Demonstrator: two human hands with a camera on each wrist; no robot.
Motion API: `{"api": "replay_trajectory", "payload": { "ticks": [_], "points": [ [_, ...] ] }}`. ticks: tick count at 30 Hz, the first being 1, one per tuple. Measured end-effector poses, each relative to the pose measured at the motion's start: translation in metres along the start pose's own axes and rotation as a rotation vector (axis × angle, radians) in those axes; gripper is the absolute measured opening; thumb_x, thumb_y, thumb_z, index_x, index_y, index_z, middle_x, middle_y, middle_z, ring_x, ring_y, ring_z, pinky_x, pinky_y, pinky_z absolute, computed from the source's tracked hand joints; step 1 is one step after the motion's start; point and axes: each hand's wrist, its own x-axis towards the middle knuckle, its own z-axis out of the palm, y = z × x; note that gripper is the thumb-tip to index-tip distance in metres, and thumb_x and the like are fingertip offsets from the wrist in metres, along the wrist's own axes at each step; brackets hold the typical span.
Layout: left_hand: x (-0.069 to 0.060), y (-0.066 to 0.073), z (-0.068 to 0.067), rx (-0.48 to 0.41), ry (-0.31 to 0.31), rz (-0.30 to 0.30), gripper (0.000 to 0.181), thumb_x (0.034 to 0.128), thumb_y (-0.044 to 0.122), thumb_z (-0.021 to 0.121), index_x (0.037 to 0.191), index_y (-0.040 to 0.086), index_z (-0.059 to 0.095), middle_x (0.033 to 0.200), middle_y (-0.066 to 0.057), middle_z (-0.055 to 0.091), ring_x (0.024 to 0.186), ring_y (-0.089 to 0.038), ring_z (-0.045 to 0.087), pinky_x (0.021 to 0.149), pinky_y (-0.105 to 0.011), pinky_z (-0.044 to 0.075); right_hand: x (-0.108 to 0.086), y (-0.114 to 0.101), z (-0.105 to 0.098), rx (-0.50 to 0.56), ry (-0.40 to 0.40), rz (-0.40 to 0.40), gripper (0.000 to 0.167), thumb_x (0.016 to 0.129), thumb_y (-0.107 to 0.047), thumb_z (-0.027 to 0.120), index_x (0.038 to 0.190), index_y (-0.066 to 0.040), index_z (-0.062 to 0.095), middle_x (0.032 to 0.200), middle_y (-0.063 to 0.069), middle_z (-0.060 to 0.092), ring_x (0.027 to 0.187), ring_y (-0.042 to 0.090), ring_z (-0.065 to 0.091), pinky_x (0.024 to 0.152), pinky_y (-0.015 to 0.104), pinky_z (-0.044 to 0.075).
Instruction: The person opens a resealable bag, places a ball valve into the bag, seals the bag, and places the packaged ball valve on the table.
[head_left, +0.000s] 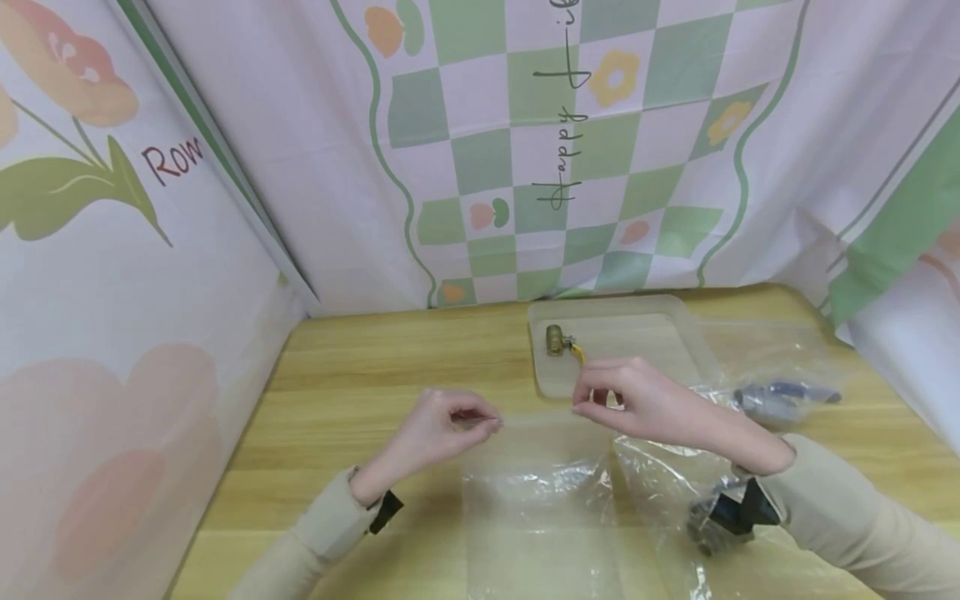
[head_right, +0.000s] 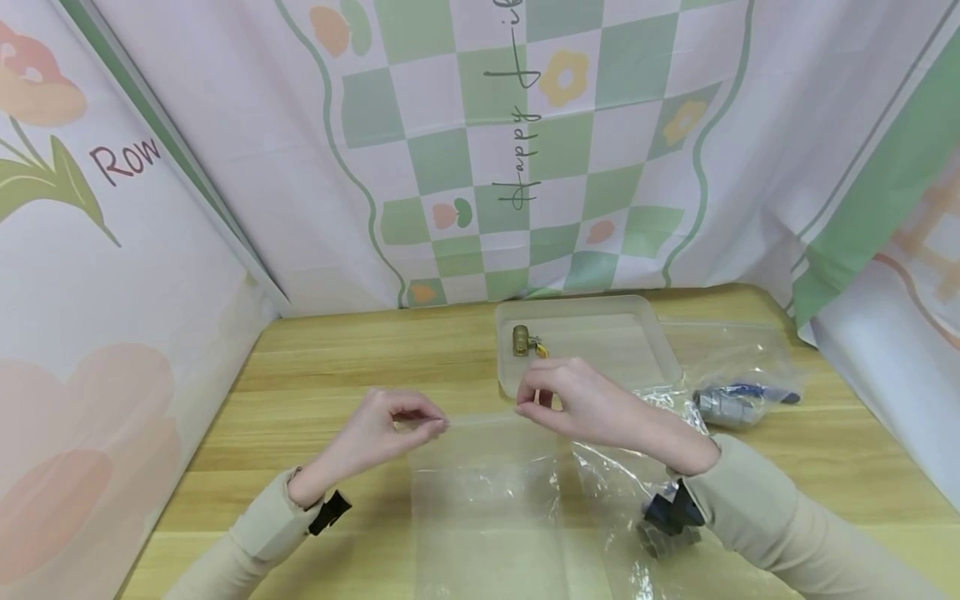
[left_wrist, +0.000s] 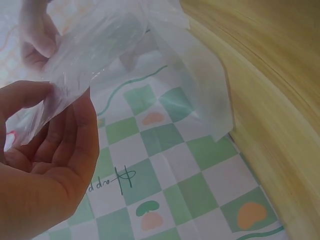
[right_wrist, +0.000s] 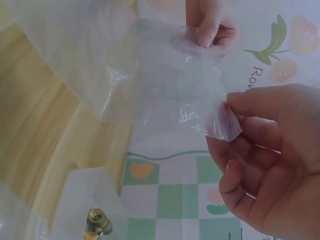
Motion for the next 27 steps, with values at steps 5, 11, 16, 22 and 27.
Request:
{"api": "replay_trajectory", "payload": {
  "ticks": [5,11,16,22,27],
  "points": [
    [0.0004,0.0012,-0.0001,-0.037,0.016,-0.019,0.009,0.0881,0.007,0.072,0.096,0.003,0.075,0.093,-0.012,0.078,0.083,-0.015,0.075,0.075,-0.015,0.061,0.0006,0.0014,-0.0014,0.012,-0.034,0.029,0.015,0.086,-0.003,0.071,0.086,-0.018,0.069,0.081,-0.010,0.068,0.064,-0.009,0.050,0.051,0.011,0.048],
    [0.0002,0.0014,0.0000,-0.026,0.017,-0.011,0.010,0.0885,0.008,0.072,0.096,0.003,0.075,0.093,-0.013,0.078,0.083,-0.015,0.075,0.075,-0.016,0.061,0.0014,0.0002,-0.0030,0.014,-0.085,0.037,0.016,0.086,-0.001,0.069,0.085,-0.017,0.070,0.081,-0.008,0.069,0.068,-0.008,0.053,0.055,0.012,0.051],
    [0.0002,0.0021,0.0005,-0.018,0.025,-0.015,0.010,0.0891,0.010,0.072,0.096,0.004,0.076,0.093,-0.012,0.078,0.083,-0.016,0.075,0.076,-0.016,0.061,0.0002,-0.0003,-0.0030,0.037,-0.109,0.049,0.022,0.083,0.004,0.067,0.085,-0.018,0.068,0.082,-0.008,0.068,0.070,-0.008,0.055,0.056,0.013,0.053],
    [-0.0004,0.0025,0.0009,-0.036,0.042,-0.023,0.010,0.0892,0.011,0.072,0.096,0.004,0.076,0.093,-0.012,0.078,0.084,-0.017,0.076,0.077,-0.019,0.062,-0.0005,-0.0003,-0.0015,0.043,-0.110,0.047,0.025,0.078,0.007,0.068,0.086,-0.016,0.067,0.082,-0.007,0.068,0.070,-0.006,0.057,0.056,0.013,0.053],
    [-0.0012,0.0021,0.0017,-0.052,0.052,-0.037,0.010,0.0890,0.011,0.072,0.095,0.004,0.076,0.093,-0.012,0.078,0.084,-0.015,0.076,0.078,-0.021,0.062,0.0008,-0.0002,0.0005,0.026,-0.067,-0.006,0.029,0.075,0.010,0.068,0.087,-0.015,0.062,0.081,-0.007,0.067,0.070,-0.005,0.057,0.055,0.012,0.052]
  ]
}}
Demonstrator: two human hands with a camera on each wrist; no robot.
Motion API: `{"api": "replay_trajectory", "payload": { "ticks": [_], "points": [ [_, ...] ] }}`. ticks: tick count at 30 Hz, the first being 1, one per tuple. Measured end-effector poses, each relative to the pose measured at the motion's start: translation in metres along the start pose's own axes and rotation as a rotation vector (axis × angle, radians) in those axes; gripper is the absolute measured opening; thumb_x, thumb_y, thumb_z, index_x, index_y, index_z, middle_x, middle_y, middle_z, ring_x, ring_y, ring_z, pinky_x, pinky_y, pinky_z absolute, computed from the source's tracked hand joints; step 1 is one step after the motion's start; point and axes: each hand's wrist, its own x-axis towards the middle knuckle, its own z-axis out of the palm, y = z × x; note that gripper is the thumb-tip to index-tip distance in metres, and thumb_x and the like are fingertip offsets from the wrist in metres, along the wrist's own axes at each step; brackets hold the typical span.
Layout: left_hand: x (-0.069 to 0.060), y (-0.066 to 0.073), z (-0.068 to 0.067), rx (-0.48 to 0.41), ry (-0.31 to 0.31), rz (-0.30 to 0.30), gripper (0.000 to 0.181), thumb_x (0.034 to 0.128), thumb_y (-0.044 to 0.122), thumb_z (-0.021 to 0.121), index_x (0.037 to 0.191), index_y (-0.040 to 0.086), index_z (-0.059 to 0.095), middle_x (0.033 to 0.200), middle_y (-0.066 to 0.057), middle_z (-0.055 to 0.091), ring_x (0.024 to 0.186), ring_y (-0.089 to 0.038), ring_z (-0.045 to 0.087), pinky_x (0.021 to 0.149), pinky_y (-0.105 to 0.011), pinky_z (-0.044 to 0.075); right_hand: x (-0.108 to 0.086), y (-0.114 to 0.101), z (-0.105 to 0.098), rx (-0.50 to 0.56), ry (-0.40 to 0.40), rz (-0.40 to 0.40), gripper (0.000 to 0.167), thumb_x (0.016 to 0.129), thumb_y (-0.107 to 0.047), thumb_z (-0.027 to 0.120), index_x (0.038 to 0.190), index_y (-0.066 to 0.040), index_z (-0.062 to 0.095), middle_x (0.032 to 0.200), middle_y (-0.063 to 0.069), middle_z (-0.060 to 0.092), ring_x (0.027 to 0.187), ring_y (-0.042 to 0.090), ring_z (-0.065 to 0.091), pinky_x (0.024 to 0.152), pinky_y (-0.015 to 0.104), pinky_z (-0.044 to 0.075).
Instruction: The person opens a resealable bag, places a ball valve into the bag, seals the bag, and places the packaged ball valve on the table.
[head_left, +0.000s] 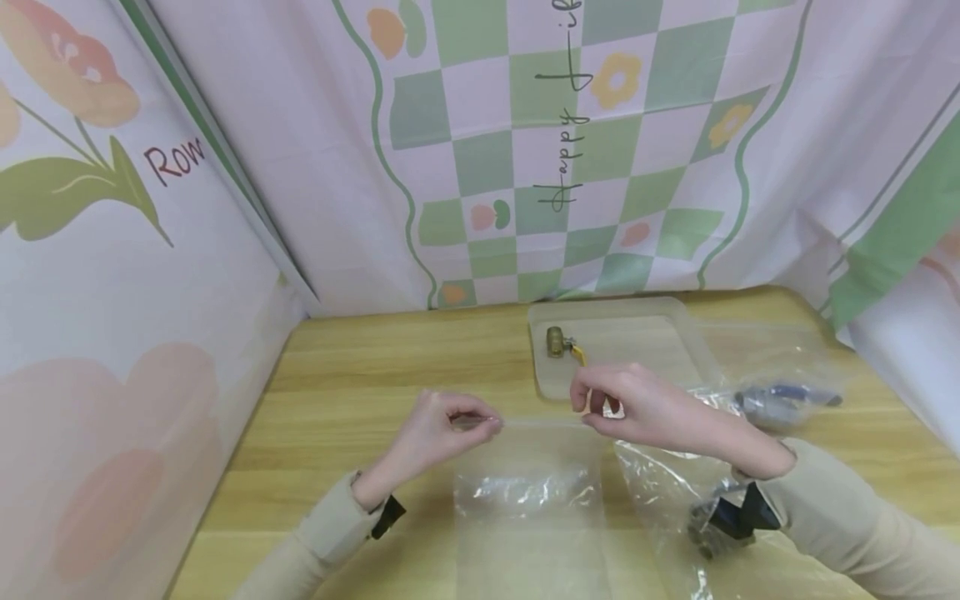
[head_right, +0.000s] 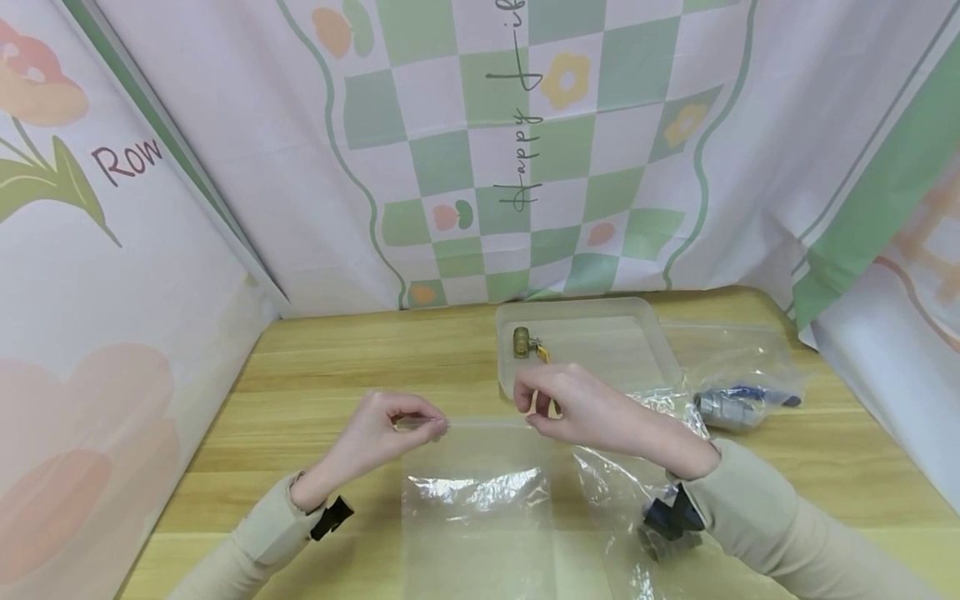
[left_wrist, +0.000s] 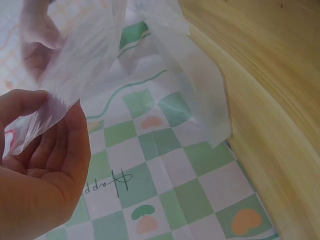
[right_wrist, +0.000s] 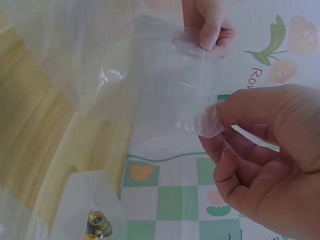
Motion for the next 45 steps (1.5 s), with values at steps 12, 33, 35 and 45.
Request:
{"api": "replay_trajectory", "payload": {
  "ticks": [12,33,35,45],
  "points": [
    [0.000,-0.002,0.000,-0.032,0.029,-0.021,0.014,0.0920,0.015,0.070,0.098,0.004,0.076,0.089,-0.012,0.078,0.073,-0.011,0.074,0.069,-0.019,0.062,0.000,0.001,0.004,-0.042,0.059,-0.103,0.019,0.077,-0.003,0.078,0.087,-0.016,0.068,0.086,-0.007,0.067,0.069,-0.003,0.057,0.060,0.006,0.050],
    [0.002,-0.011,0.012,0.146,0.139,0.178,0.010,0.0871,0.005,0.073,0.095,0.001,0.076,0.092,-0.012,0.078,0.080,-0.018,0.076,0.073,-0.010,0.059,0.001,0.001,0.018,-0.418,0.281,-0.175,0.013,0.077,-0.004,0.072,0.078,-0.012,0.061,0.077,-0.004,0.058,0.069,0.009,0.055,0.062,0.023,0.054],
    [0.003,-0.013,0.013,0.180,0.151,0.204,0.010,0.0852,0.003,0.074,0.095,0.001,0.076,0.092,-0.012,0.078,0.080,-0.018,0.076,0.073,-0.009,0.058,0.002,0.001,0.018,-0.424,0.287,-0.182,0.013,0.077,-0.003,0.070,0.078,-0.012,0.061,0.076,-0.004,0.058,0.068,0.009,0.054,0.061,0.023,0.052],
    [0.003,-0.013,0.015,0.148,0.136,0.167,0.011,0.0851,0.001,0.073,0.095,-0.001,0.075,0.093,-0.014,0.078,0.078,-0.019,0.076,0.071,-0.008,0.058,0.001,-0.002,0.026,-0.523,0.262,-0.119,0.018,0.071,-0.004,0.078,0.076,-0.011,0.061,0.072,-0.004,0.056,0.065,0.009,0.050,0.057,0.022,0.049]
  ]
}}
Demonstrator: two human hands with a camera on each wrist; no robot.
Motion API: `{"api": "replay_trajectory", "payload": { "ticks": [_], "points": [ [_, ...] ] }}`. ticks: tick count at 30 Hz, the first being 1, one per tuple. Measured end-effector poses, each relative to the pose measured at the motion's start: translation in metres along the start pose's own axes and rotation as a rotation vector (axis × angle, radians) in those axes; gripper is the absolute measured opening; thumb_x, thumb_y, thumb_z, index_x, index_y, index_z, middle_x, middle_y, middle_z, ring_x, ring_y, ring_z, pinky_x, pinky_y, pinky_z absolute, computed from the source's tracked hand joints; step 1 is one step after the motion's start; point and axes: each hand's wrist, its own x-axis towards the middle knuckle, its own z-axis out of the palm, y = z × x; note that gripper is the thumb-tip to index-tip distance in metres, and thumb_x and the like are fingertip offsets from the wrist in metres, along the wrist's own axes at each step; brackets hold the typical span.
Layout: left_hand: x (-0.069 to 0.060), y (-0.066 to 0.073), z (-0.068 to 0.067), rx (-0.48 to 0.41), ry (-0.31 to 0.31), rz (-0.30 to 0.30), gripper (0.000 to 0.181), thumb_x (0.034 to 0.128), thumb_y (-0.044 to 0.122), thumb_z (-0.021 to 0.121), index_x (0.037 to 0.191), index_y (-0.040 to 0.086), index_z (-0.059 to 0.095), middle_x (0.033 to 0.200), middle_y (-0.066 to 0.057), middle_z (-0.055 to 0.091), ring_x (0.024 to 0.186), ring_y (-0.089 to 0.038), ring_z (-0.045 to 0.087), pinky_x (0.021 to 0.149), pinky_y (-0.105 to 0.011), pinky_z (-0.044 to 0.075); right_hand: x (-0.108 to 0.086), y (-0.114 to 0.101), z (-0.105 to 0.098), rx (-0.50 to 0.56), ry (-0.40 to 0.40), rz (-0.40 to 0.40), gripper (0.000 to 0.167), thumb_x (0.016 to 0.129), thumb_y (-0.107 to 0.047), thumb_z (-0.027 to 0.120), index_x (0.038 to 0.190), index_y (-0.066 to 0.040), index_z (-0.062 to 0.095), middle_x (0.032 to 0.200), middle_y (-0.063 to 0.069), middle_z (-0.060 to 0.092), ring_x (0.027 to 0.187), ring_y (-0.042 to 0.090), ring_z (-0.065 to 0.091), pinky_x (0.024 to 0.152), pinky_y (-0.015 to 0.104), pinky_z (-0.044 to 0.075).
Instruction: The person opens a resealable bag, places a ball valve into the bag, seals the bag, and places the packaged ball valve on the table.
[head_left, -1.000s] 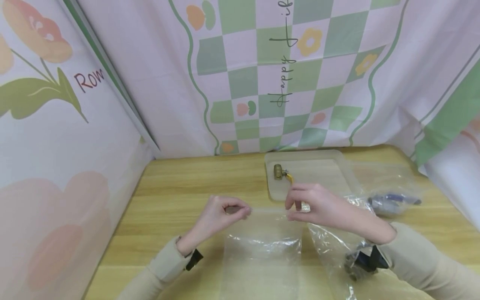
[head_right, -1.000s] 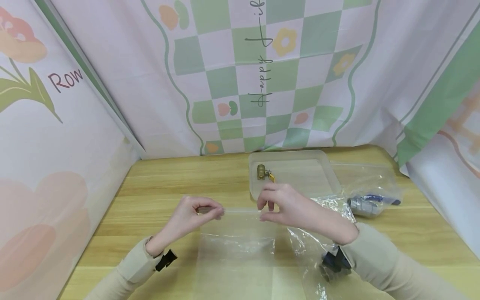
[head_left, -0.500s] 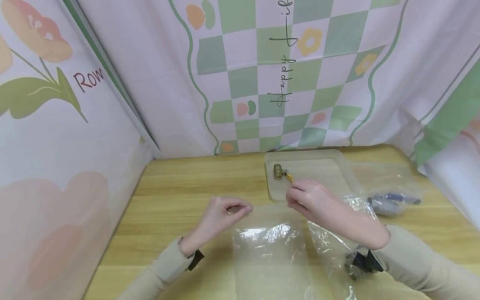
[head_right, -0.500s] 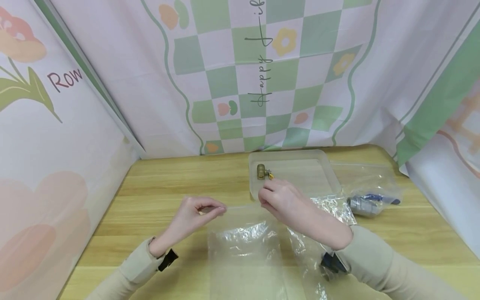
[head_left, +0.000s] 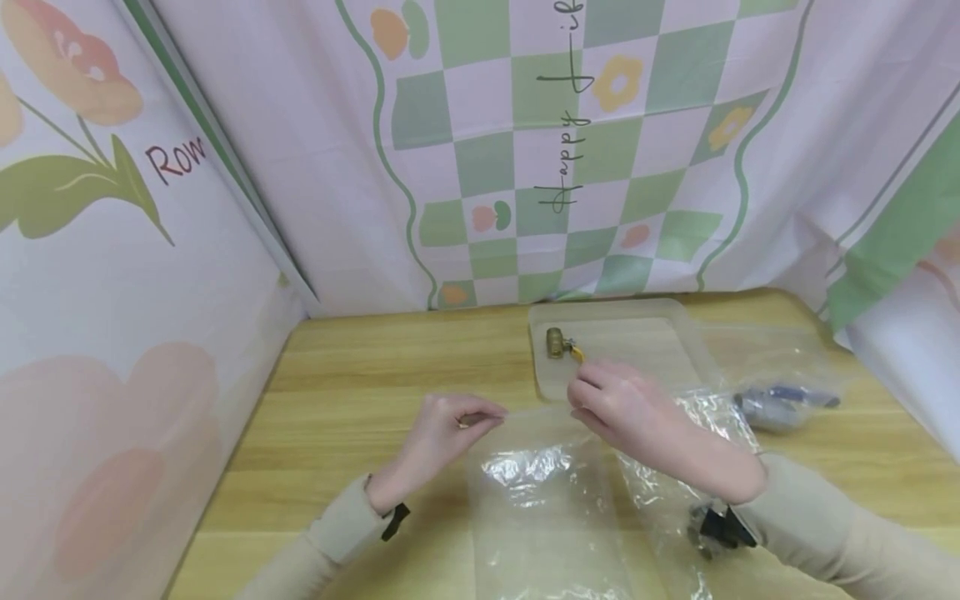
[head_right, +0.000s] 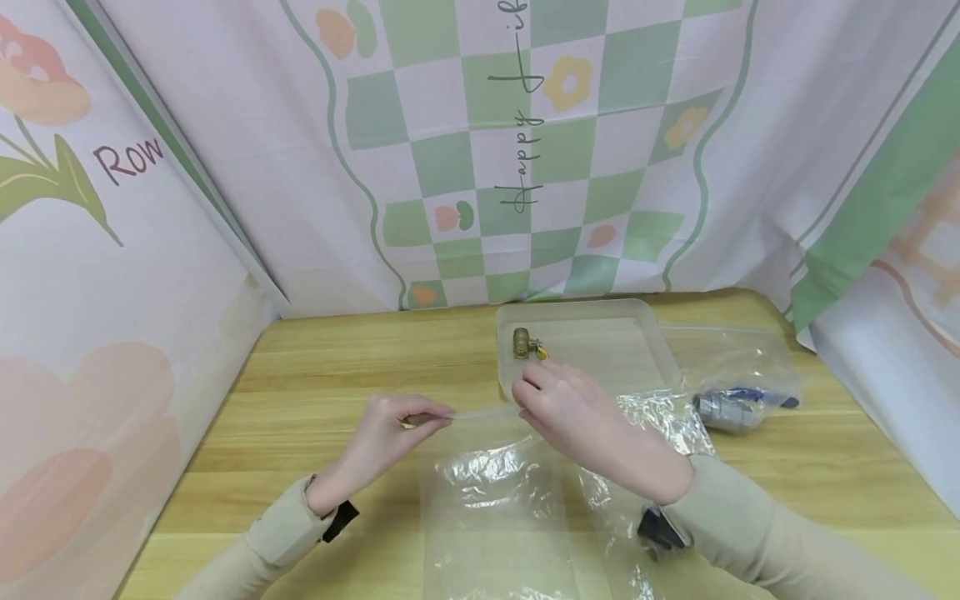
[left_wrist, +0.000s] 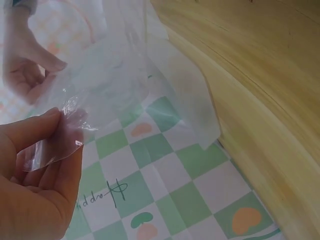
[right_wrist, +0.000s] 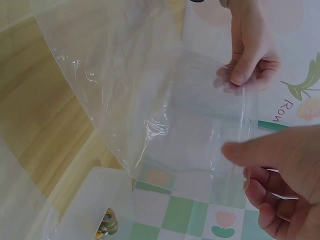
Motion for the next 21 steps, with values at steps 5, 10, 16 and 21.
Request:
{"api": "replay_trajectory", "payload": {
  "ticks": [5,10,16,21],
  "points": [
    [0.0002,-0.0003,0.0000,0.007,0.012,0.015,0.010,0.0851,0.002,0.073,0.095,0.000,0.076,0.092,-0.014,0.078,0.076,-0.018,0.076,0.069,-0.008,0.057,0.0002,-0.0035,0.0018,-0.014,-0.003,0.009,0.013,0.076,-0.001,0.073,0.075,-0.010,0.062,0.069,-0.003,0.057,0.062,0.007,0.049,0.054,0.017,0.047],
    [0.0004,-0.0001,0.0001,0.012,0.026,0.013,0.010,0.0854,0.002,0.073,0.095,0.000,0.076,0.092,-0.014,0.078,0.075,-0.017,0.076,0.070,-0.008,0.057,-0.0007,-0.0063,0.0010,-0.005,-0.017,0.015,0.012,0.076,0.001,0.072,0.078,-0.007,0.064,0.072,-0.001,0.061,0.063,0.007,0.053,0.056,0.014,0.051],
    [0.0012,0.0003,0.0006,0.019,0.041,0.032,0.010,0.0843,0.001,0.074,0.094,-0.001,0.076,0.092,-0.014,0.078,0.075,-0.018,0.076,0.070,-0.008,0.057,-0.0007,-0.0077,0.0021,0.034,-0.007,0.032,0.014,0.073,0.007,0.072,0.078,-0.004,0.065,0.071,0.002,0.061,0.061,0.008,0.054,0.054,0.011,0.050],
    [0.0019,0.0007,0.0012,0.022,0.035,0.036,0.010,0.0841,0.001,0.074,0.094,-0.001,0.076,0.092,-0.014,0.078,0.075,-0.018,0.076,0.070,-0.007,0.057,-0.0009,-0.0076,0.0038,0.058,0.011,0.037,0.014,0.072,0.009,0.072,0.080,-0.002,0.067,0.071,0.003,0.062,0.060,0.008,0.056,0.054,0.009,0.051]
  ]
}}
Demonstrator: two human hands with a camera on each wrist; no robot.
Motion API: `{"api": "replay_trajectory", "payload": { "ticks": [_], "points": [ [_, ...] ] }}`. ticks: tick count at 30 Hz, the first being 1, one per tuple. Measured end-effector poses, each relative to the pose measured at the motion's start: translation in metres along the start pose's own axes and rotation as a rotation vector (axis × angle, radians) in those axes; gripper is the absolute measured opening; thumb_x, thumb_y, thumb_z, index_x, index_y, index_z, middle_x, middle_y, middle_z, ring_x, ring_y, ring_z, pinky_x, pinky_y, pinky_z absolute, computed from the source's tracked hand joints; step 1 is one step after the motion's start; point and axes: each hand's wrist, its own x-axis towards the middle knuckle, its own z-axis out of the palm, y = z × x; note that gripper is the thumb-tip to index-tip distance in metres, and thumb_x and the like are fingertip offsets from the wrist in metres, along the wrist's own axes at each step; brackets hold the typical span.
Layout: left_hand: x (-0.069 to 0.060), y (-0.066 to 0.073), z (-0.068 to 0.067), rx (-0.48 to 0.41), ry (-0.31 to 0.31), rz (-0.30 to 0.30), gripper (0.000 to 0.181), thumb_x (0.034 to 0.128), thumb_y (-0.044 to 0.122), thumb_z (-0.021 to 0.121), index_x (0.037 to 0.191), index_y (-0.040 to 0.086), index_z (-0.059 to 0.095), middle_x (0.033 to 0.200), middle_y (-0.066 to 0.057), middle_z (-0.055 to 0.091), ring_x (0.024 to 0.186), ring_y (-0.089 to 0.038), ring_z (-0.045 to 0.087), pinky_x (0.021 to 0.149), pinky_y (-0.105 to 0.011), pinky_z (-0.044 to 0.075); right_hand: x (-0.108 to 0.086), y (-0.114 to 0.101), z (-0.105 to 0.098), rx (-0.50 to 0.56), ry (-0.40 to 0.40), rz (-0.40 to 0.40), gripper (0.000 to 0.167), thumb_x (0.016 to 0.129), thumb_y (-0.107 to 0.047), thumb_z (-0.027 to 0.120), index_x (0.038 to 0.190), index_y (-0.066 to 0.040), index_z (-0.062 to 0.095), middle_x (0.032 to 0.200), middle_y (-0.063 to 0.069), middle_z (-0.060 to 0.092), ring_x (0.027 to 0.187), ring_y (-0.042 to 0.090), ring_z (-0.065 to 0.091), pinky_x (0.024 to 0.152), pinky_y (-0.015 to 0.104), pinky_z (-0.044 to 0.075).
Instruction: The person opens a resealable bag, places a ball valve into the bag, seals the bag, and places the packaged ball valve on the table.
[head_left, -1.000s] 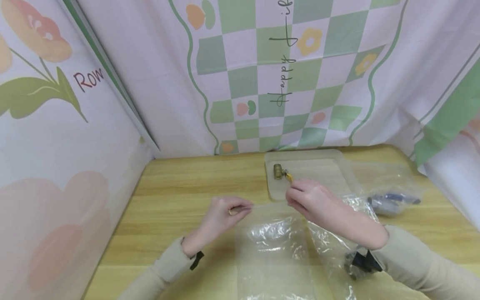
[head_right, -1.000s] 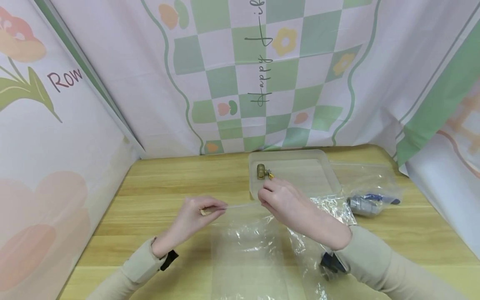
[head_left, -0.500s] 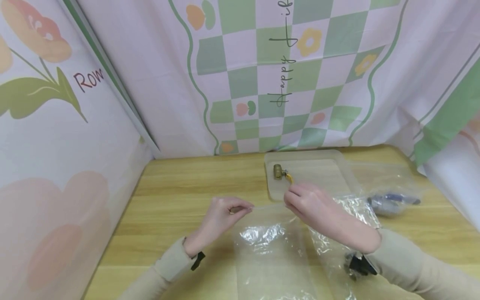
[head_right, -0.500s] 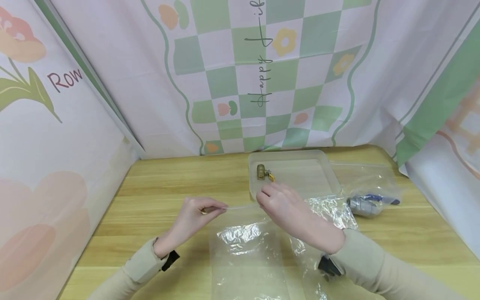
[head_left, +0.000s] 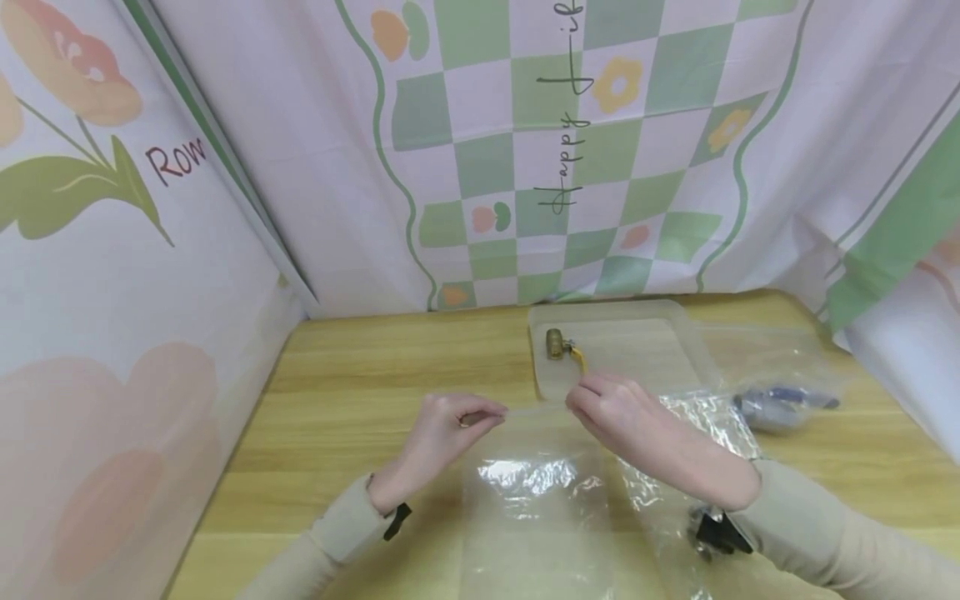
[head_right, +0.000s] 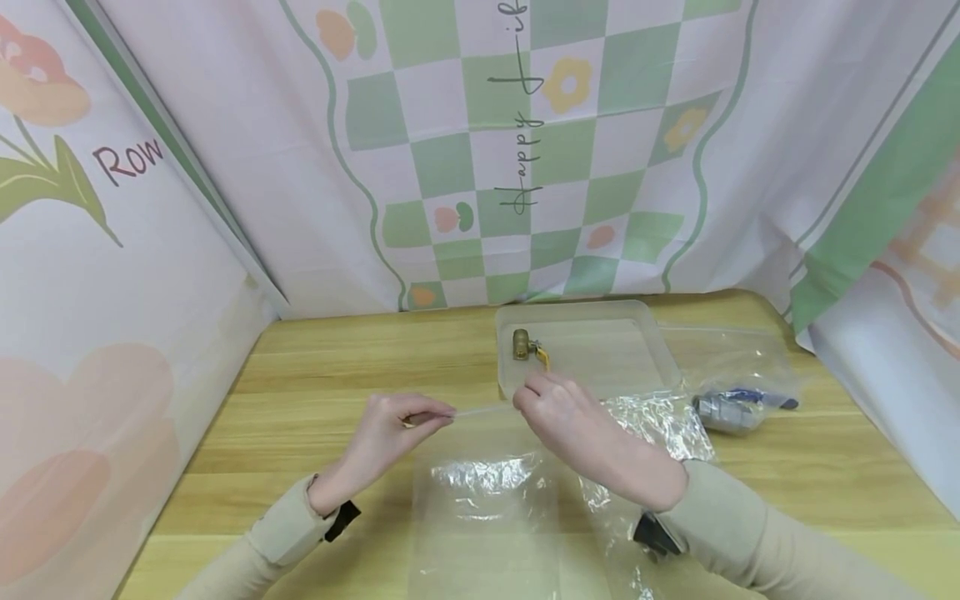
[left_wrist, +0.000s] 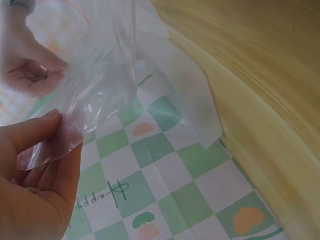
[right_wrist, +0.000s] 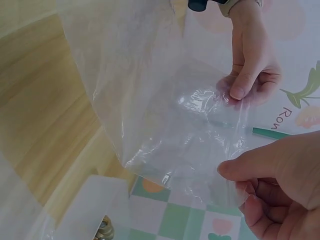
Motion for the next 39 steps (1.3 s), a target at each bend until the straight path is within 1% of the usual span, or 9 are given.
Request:
{"api": "replay_trajectory", "payload": {
  "ticks": [2,8,10,15,20,28,34,37,39],
  "points": [
    [0.0002,0.0004,0.0000,0.001,0.004,-0.002,0.009,0.0841,0.001,0.074,0.093,0.000,0.076,0.091,-0.014,0.078,0.075,-0.018,0.076,0.070,-0.007,0.057,0.0005,0.0004,0.0010,-0.007,0.007,-0.006,0.014,0.073,0.010,0.070,0.079,-0.002,0.065,0.071,0.003,0.061,0.060,0.009,0.055,0.054,0.011,0.051],
    [0.0000,0.0024,-0.0005,-0.002,0.022,-0.001,0.009,0.0838,0.002,0.075,0.092,0.002,0.077,0.090,-0.012,0.078,0.070,-0.015,0.074,0.066,-0.008,0.057,0.0006,0.0003,0.0030,-0.021,0.025,0.006,0.020,0.070,0.003,0.077,0.079,-0.006,0.061,0.074,0.000,0.058,0.066,0.009,0.052,0.055,0.017,0.050],
    [-0.0004,0.0029,-0.0006,-0.004,0.022,-0.001,0.009,0.0836,0.002,0.075,0.092,0.002,0.076,0.090,-0.011,0.078,0.069,-0.014,0.073,0.064,-0.008,0.056,0.0004,-0.0003,0.0037,-0.018,0.026,0.015,0.021,0.070,0.002,0.078,0.078,-0.006,0.060,0.074,-0.001,0.057,0.065,0.008,0.051,0.054,0.015,0.049],
    [-0.0012,0.0031,0.0001,-0.009,0.024,0.008,0.009,0.0829,0.002,0.075,0.092,0.002,0.076,0.090,-0.012,0.078,0.069,-0.013,0.073,0.063,-0.008,0.056,0.0007,-0.0028,0.0052,0.004,0.023,0.032,0.020,0.071,0.010,0.074,0.076,-0.005,0.062,0.070,-0.001,0.057,0.058,0.004,0.047,0.050,0.008,0.044],
    [-0.0013,0.0026,0.0010,-0.002,0.025,0.018,0.009,0.0829,0.003,0.076,0.092,0.002,0.077,0.089,-0.011,0.078,0.067,-0.012,0.072,0.061,-0.007,0.055,0.0007,-0.0043,0.0056,0.019,0.014,0.032,0.020,0.070,0.012,0.075,0.078,-0.003,0.065,0.068,0.001,0.060,0.056,0.004,0.050,0.051,0.007,0.046],
    [-0.0003,0.0025,0.0013,-0.006,0.019,0.021,0.009,0.0837,0.002,0.075,0.093,0.001,0.076,0.089,-0.012,0.078,0.062,-0.012,0.069,0.058,-0.007,0.054,0.0012,-0.0054,0.0048,0.025,0.013,0.007,0.021,0.068,0.014,0.075,0.082,0.000,0.068,0.070,0.005,0.065,0.054,0.006,0.054,0.052,0.007,0.050],
    [0.0009,0.0029,0.0025,0.000,0.029,0.032,0.009,0.0842,0.003,0.075,0.093,0.001,0.077,0.086,-0.011,0.078,0.056,-0.004,0.060,0.052,-0.007,0.049,0.0020,-0.0071,0.0035,-0.001,-0.027,-0.001,0.025,0.066,0.016,0.074,0.084,0.001,0.069,0.072,0.007,0.066,0.054,0.010,0.057,0.051,0.008,0.050],
    [0.0009,0.0027,0.0034,0.002,0.035,0.024,0.009,0.0849,0.004,0.075,0.093,0.002,0.077,0.086,-0.009,0.078,0.056,0.002,0.054,0.050,-0.007,0.047,0.0025,-0.0070,0.0041,-0.013,-0.024,-0.021,0.024,0.066,0.017,0.071,0.084,0.002,0.068,0.073,0.007,0.065,0.055,0.009,0.055,0.051,0.008,0.049],
    [0.0009,0.0029,0.0039,0.002,0.047,0.023,0.009,0.0848,0.004,0.075,0.093,0.002,0.077,0.086,-0.009,0.079,0.056,0.002,0.055,0.051,-0.007,0.047,0.0026,-0.0056,0.0057,-0.030,-0.006,-0.029,0.020,0.069,0.016,0.068,0.083,0.001,0.066,0.073,0.005,0.062,0.057,0.009,0.053,0.051,0.010,0.049]
  ]
}}
